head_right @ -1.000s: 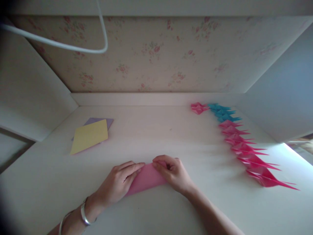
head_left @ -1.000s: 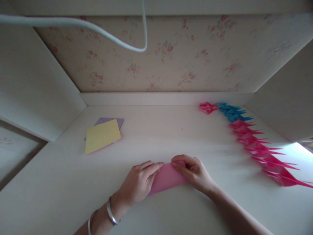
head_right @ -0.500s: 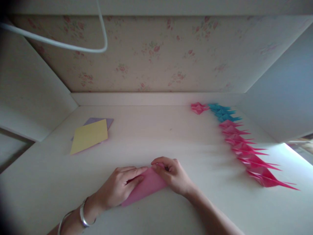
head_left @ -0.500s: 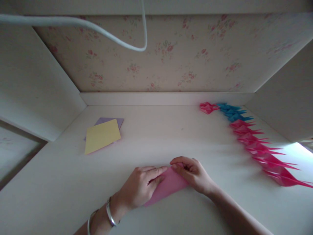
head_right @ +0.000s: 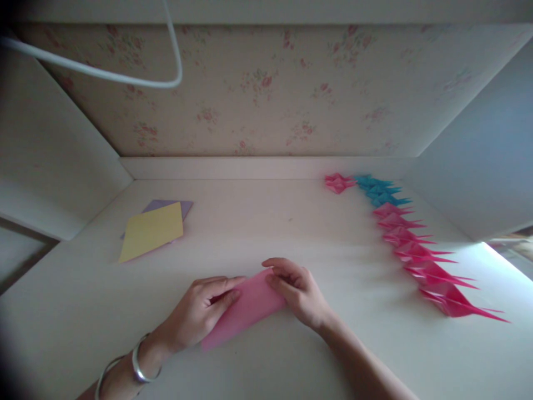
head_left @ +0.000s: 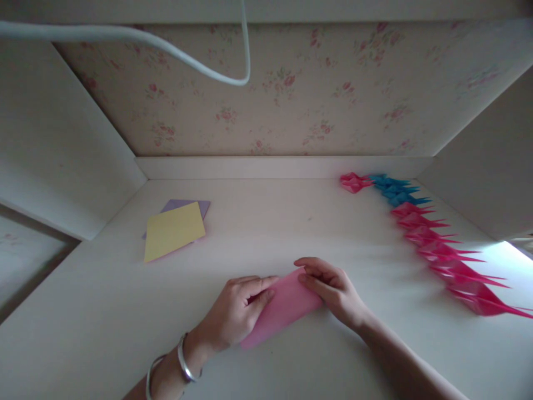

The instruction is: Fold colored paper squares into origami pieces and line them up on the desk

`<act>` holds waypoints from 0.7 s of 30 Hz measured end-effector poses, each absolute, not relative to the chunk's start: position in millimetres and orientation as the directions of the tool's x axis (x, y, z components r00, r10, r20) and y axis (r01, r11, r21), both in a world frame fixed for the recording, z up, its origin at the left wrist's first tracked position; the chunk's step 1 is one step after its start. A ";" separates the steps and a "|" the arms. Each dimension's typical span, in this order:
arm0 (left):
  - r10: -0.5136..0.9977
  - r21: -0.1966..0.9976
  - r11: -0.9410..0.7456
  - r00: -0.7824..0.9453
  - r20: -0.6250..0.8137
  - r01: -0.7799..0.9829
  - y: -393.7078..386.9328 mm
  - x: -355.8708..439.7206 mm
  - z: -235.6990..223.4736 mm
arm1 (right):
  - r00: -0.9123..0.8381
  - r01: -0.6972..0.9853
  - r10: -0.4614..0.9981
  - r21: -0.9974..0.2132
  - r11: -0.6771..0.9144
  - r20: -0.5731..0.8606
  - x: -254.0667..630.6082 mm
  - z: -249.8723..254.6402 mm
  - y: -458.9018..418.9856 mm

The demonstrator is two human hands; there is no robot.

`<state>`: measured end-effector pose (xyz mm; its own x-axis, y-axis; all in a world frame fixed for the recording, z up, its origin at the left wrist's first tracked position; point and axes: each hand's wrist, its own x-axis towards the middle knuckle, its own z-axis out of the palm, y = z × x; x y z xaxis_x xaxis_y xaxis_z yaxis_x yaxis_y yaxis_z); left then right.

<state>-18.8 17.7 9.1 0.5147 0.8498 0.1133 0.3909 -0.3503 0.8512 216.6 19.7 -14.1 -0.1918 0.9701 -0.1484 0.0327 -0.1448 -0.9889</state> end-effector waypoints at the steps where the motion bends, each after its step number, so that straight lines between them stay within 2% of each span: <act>1: 0.852 0.857 -0.338 0.513 0.103 0.389 17.7 -18.7 9.0 | -0.190 0.024 0.972 -0.990 -0.139 -0.141 216.4 -14.0 19.7; 13: 0.875 0.903 -0.232 0.483 0.031 0.362 18.3 -17.9 9.0 | -0.221 -0.125 0.962 -0.974 -0.190 -0.159 212.9 -10.7 18.7; 17: 0.914 0.936 -0.161 0.404 0.022 0.313 20.7 -20.0 9.6 | -0.246 -0.147 0.958 -0.971 -0.191 -0.151 213.3 -7.4 19.6; 21: 0.948 0.927 -0.155 0.314 0.044 0.341 22.8 -21.8 9.3 | -0.250 -0.135 0.958 -0.974 -0.180 -0.143 210.6 -5.8 19.1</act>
<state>-21.8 22.8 9.3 0.3142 0.9483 0.0436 0.3407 -0.1555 0.9272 210.6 19.1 -5.8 -0.2499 0.9577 -0.1427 -0.1349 -0.1804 -0.9743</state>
